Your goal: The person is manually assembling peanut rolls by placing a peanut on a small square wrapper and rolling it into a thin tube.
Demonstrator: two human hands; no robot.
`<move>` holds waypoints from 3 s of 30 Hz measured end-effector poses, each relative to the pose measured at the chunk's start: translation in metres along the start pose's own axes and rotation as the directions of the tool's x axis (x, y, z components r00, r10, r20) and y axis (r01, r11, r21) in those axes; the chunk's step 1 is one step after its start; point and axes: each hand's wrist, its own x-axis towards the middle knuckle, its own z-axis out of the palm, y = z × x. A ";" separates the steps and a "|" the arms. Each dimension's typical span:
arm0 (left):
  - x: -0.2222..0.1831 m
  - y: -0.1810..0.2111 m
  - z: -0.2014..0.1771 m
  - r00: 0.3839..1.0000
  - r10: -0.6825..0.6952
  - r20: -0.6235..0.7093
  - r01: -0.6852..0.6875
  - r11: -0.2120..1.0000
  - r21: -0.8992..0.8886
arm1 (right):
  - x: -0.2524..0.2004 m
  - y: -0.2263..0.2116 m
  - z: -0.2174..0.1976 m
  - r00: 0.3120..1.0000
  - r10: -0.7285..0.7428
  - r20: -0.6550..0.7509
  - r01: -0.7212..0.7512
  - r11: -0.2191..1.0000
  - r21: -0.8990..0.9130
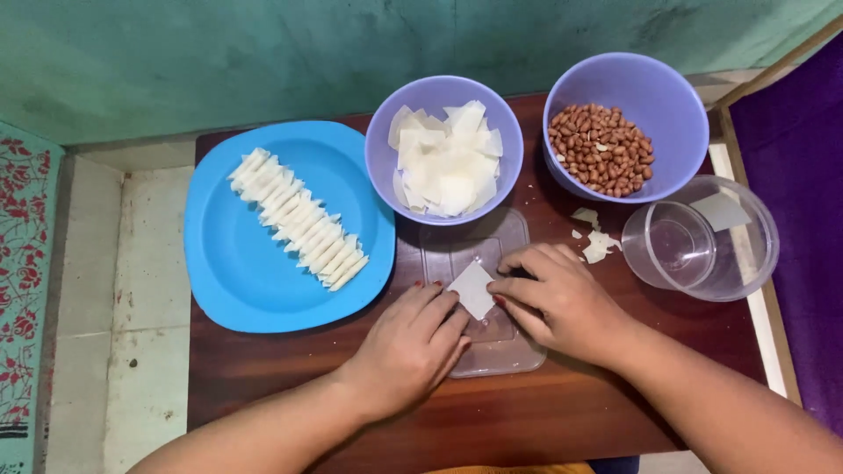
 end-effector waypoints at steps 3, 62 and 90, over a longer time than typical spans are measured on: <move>0.001 -0.002 0.003 1.000 0.000 0.026 0.001 1.000 -0.026 | 0.002 -0.004 -0.004 1.000 0.013 0.027 -0.013 1.000 -0.010; 0.000 -0.013 0.026 0.978 -0.090 0.186 0.090 0.996 0.008 | 0.104 0.128 -0.113 0.519 0.670 0.531 -0.517 0.740 -0.430; 0.009 -0.011 0.018 0.986 -0.069 0.153 0.072 0.997 -0.019 | 0.082 0.127 -0.160 0.691 0.622 0.369 -0.518 0.782 -0.346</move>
